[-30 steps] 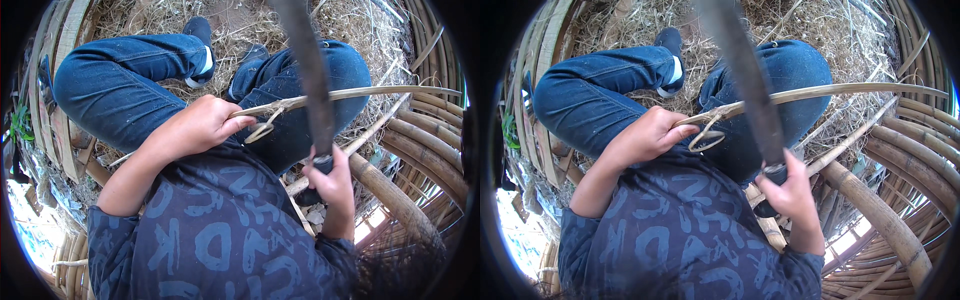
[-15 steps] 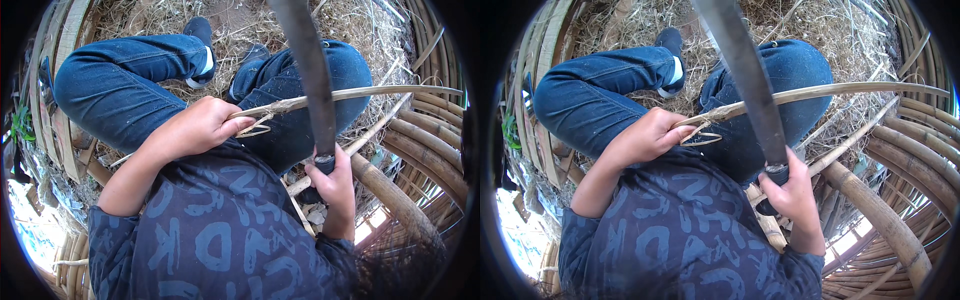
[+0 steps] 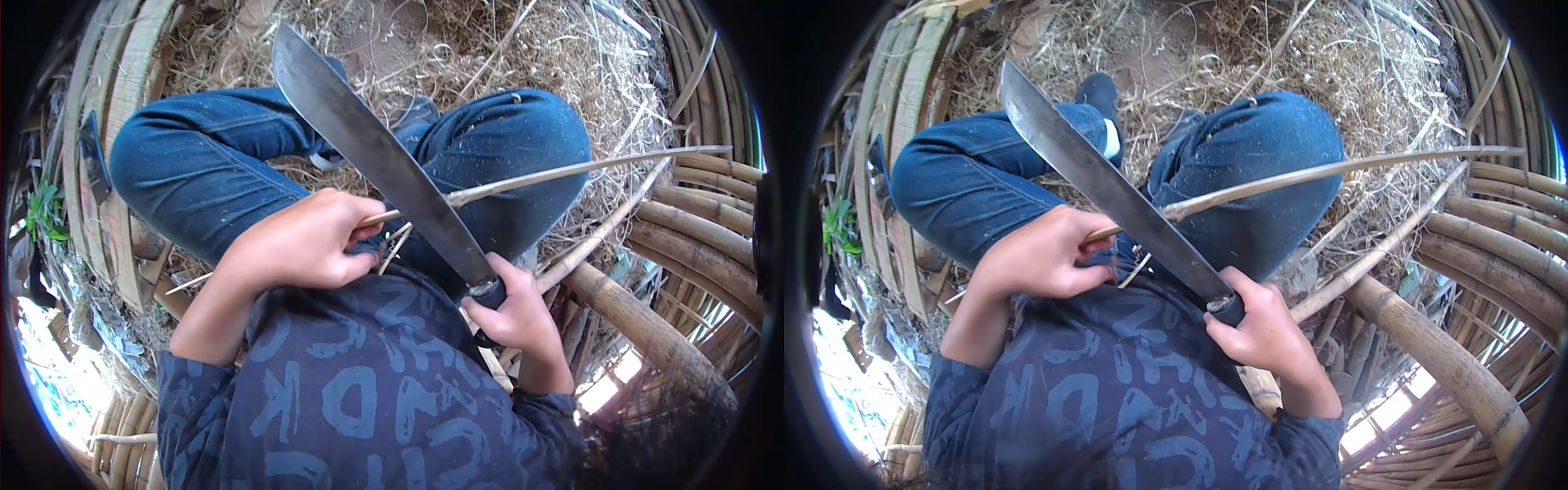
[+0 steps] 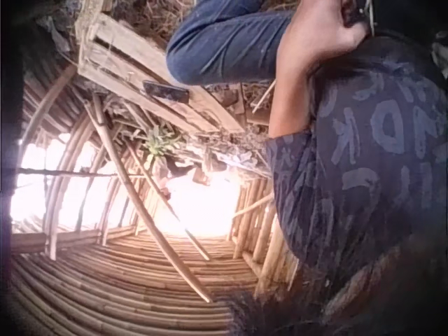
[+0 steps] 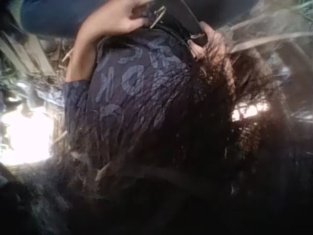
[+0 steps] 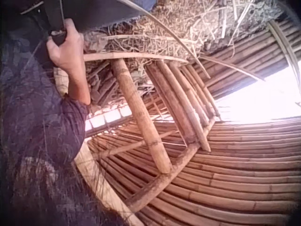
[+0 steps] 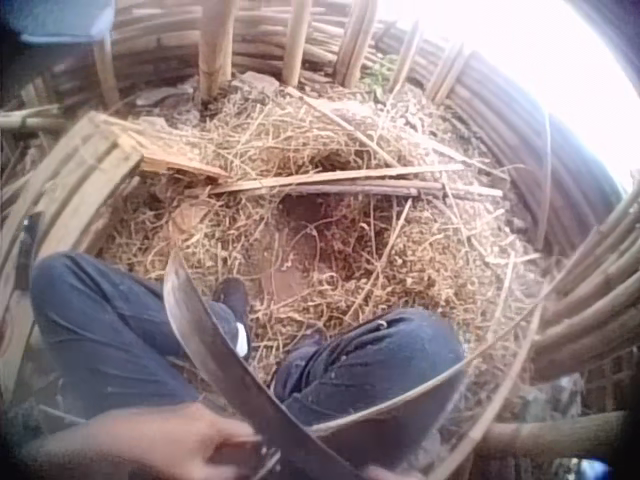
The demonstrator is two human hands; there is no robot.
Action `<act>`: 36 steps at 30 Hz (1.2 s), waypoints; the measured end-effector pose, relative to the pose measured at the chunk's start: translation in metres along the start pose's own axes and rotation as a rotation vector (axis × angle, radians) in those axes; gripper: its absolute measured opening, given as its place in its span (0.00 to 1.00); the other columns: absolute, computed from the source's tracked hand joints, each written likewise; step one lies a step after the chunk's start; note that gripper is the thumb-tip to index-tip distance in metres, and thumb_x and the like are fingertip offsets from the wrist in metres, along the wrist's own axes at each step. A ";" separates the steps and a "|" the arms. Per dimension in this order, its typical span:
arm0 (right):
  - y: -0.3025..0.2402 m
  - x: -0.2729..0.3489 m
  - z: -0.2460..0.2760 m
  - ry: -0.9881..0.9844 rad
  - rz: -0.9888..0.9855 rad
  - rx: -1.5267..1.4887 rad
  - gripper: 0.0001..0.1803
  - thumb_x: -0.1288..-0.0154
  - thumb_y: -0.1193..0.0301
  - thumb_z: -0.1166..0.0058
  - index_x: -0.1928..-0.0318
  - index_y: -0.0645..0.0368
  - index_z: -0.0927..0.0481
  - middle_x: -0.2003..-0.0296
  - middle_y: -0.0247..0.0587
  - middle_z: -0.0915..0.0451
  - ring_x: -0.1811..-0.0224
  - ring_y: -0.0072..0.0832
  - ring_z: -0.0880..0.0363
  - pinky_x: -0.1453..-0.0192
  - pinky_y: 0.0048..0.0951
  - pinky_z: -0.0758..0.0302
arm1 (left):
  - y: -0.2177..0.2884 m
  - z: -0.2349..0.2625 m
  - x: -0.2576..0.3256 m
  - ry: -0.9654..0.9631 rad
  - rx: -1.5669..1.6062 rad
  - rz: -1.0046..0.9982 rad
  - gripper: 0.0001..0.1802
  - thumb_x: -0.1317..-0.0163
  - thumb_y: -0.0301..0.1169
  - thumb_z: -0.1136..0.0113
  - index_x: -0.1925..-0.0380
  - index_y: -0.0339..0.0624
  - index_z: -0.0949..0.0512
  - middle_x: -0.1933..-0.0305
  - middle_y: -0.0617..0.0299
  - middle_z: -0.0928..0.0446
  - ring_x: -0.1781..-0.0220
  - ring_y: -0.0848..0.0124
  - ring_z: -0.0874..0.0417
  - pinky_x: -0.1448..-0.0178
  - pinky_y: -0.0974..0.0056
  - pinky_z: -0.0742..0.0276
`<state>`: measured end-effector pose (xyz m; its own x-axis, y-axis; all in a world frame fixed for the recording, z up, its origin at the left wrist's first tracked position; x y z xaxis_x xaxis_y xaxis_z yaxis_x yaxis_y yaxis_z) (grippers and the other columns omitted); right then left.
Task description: The person uses a large knife to scrape and shave a long strip of wood held between the feet and by hand.
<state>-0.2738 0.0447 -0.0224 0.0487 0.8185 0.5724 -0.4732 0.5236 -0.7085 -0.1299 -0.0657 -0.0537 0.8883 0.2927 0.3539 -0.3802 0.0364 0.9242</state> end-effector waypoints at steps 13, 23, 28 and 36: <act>-0.021 0.001 0.049 0.489 0.167 -0.477 0.12 0.51 0.76 0.35 0.66 0.62 0.24 0.79 0.31 0.23 0.77 0.16 0.25 0.71 0.23 0.29 | 0.053 0.059 0.038 0.311 -0.199 0.134 0.12 0.35 0.32 0.46 0.73 0.35 0.31 0.82 0.45 0.32 0.81 0.48 0.31 0.74 0.55 0.33; -0.032 -0.005 0.071 0.485 0.384 -0.589 0.15 0.45 0.74 0.36 0.58 0.65 0.24 0.76 0.33 0.24 0.74 0.17 0.30 0.67 0.23 0.28 | -0.005 -0.003 -0.001 -0.012 0.360 0.326 0.18 0.25 0.39 0.60 0.73 0.41 0.31 0.78 0.74 0.39 0.77 0.82 0.42 0.73 0.73 0.44; -0.034 -0.003 0.081 0.586 0.430 -0.578 0.15 0.44 0.73 0.37 0.57 0.65 0.24 0.76 0.42 0.20 0.75 0.20 0.22 0.69 0.26 0.25 | -0.028 -0.014 -0.013 -0.063 0.389 0.371 0.22 0.24 0.42 0.65 0.70 0.40 0.29 0.78 0.74 0.39 0.78 0.83 0.43 0.75 0.74 0.46; -0.046 -0.025 0.052 0.467 0.475 -0.613 0.19 0.44 0.69 0.37 0.54 0.67 0.24 0.75 0.55 0.19 0.73 0.39 0.16 0.68 0.33 0.23 | -0.023 -0.008 -0.027 0.000 0.125 0.304 0.26 0.24 0.48 0.68 0.74 0.41 0.32 0.79 0.72 0.38 0.78 0.81 0.42 0.75 0.70 0.45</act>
<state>-0.2991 -0.0123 0.0171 0.3832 0.9231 0.0325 0.0104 0.0308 -0.9995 -0.1476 -0.0667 -0.0856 0.7388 0.2723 0.6164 -0.5935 -0.1704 0.7866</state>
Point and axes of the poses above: each hand's wrist, its own x-axis away from the middle knuckle, its own z-axis out of the back of the hand, y = z × x, the point moved 10 cm from there along -x, towards the middle knuckle
